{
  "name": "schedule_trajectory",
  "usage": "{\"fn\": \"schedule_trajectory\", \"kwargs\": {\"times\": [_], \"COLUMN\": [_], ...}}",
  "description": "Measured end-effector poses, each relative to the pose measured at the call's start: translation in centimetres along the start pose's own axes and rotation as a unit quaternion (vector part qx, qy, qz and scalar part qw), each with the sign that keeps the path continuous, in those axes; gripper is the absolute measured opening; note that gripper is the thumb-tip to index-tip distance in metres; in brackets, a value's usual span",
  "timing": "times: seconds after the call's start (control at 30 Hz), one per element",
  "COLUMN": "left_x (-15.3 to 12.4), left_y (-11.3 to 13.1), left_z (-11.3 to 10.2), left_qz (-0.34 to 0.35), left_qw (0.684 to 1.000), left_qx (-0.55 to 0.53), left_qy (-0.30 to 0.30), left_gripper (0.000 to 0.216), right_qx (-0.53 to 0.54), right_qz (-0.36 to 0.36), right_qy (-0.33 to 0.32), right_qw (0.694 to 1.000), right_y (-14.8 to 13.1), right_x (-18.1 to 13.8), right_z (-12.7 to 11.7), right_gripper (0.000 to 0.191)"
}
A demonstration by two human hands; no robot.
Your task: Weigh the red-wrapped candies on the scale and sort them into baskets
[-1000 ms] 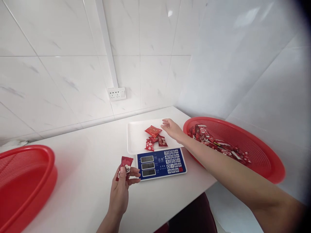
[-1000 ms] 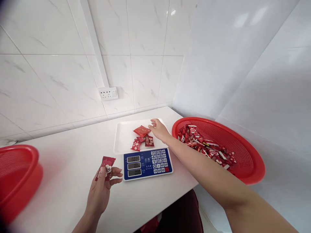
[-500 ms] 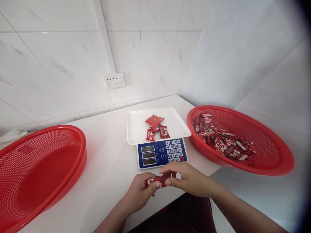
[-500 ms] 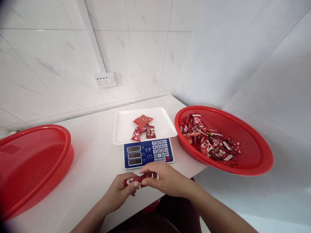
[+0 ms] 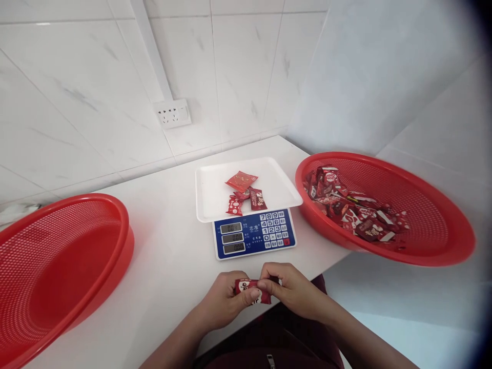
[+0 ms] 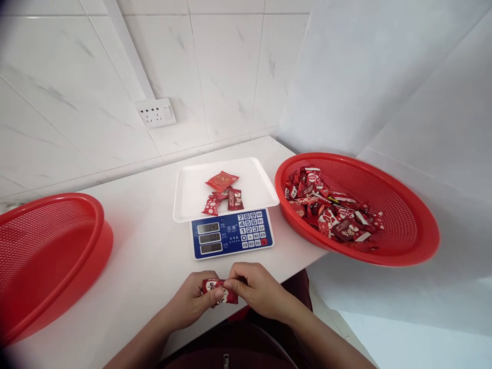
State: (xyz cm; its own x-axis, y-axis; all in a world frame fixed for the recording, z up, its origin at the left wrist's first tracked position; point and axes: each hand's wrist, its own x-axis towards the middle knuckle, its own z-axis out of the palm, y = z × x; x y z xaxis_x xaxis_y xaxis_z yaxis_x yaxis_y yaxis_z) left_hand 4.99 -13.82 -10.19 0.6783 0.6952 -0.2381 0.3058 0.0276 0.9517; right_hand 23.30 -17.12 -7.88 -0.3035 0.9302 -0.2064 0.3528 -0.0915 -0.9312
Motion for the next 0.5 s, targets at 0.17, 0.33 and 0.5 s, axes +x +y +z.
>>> {"fn": "schedule_trajectory", "kwargs": {"times": [0.17,0.33,0.5], "left_x": [-0.08,-0.05,0.05], "left_y": [0.17,0.20,-0.11], "left_z": [-0.17,-0.28,-0.36], "left_qz": [-0.029,-0.024,-0.009], "left_qw": [0.998,0.996,0.994], "left_qx": [-0.048,-0.087,-0.106], "left_qy": [-0.004,0.013,0.023], "left_gripper": [0.037,0.036,0.035], "right_qx": [0.032,0.019,0.001], "right_qz": [0.007,0.010,-0.051], "right_qy": [0.010,-0.002,-0.035], "right_qw": [0.999,1.000,0.998], "right_y": [0.36,0.61,-0.09], "right_x": [0.23,0.15,-0.03], "right_z": [0.36,0.23,0.23], "right_gripper": [0.028,0.029,0.031]}}
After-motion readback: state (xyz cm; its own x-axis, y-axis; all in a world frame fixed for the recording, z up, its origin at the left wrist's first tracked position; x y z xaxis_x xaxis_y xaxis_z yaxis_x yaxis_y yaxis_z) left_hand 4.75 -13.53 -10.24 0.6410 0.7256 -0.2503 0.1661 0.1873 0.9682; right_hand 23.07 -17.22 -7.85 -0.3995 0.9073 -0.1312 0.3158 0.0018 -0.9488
